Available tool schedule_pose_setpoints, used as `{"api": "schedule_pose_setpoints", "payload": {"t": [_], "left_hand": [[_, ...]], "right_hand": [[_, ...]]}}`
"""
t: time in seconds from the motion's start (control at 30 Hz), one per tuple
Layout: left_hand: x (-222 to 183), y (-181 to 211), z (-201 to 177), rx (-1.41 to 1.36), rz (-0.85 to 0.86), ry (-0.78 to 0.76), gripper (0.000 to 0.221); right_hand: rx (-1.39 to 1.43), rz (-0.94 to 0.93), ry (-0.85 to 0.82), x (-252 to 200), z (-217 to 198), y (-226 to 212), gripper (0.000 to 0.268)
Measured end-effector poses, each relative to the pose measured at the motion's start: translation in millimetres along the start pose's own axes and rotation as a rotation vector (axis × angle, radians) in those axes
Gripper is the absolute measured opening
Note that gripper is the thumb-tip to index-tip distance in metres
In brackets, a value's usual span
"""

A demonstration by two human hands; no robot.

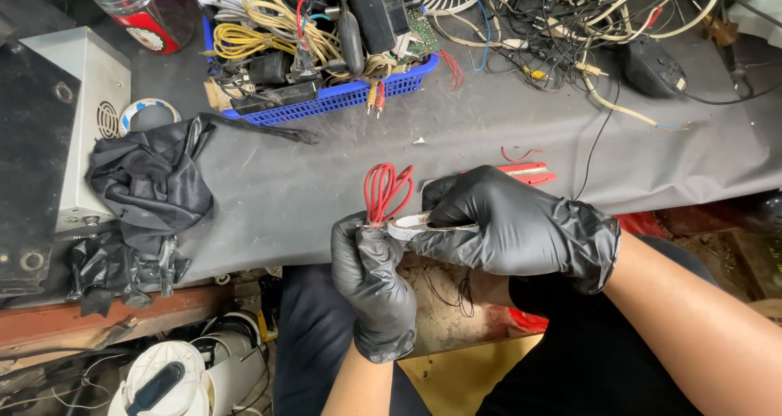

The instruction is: A person wearing black gloves is wiring electronic components, stripping wires, and applying tape on a cluttered workbench.

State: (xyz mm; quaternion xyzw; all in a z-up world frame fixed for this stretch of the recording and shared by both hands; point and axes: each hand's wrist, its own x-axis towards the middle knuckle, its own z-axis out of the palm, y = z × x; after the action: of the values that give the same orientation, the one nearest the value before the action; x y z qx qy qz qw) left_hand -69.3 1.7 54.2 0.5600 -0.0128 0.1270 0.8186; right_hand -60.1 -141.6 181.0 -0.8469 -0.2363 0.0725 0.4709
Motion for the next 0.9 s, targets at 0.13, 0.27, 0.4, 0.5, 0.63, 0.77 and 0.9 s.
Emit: {"api": "schedule_pose_setpoints", "payload": {"t": [0.13, 0.27, 0.4, 0.5, 0.63, 0.77, 0.9], "left_hand": [[2.3, -3.9, -2.2, -0.005, -0.034, -0.012, 0.017], [4.5, -13.8, -5.7, -0.005, -0.114, -0.040, 0.006], [6.1, -23.3, -9.8, 0.001, -0.200, -0.074, 0.004], [12.2, -25.6, -11.1, 0.001, -0.249, -0.099, 0.011], [20.0, 31.2, -4.4, 0.265, -0.075, -0.347, 0.020], [17.5, 50.1, 10.1, 0.249, -0.010, -0.363, 0.020], [19.3, 36.4, 15.6, 0.596, -0.146, -0.240, 0.009]], "right_hand": [[0.157, 0.030, 0.091, -0.3, 1.5, 14.5, 0.033], [0.261, 0.024, 0.057, -9.7, 1.9, 49.9, 0.034], [0.236, 0.332, 0.001, -4.4, -10.7, 43.8, 0.044], [0.293, 0.369, -0.094, -4.9, -25.2, 34.1, 0.051], [0.387, 0.424, -0.253, -2.6, -36.4, 24.1, 0.065], [0.295, 0.581, -0.060, -2.2, -31.8, 6.1, 0.058], [0.283, 0.635, 0.128, -6.4, -30.4, 31.6, 0.052]]}}
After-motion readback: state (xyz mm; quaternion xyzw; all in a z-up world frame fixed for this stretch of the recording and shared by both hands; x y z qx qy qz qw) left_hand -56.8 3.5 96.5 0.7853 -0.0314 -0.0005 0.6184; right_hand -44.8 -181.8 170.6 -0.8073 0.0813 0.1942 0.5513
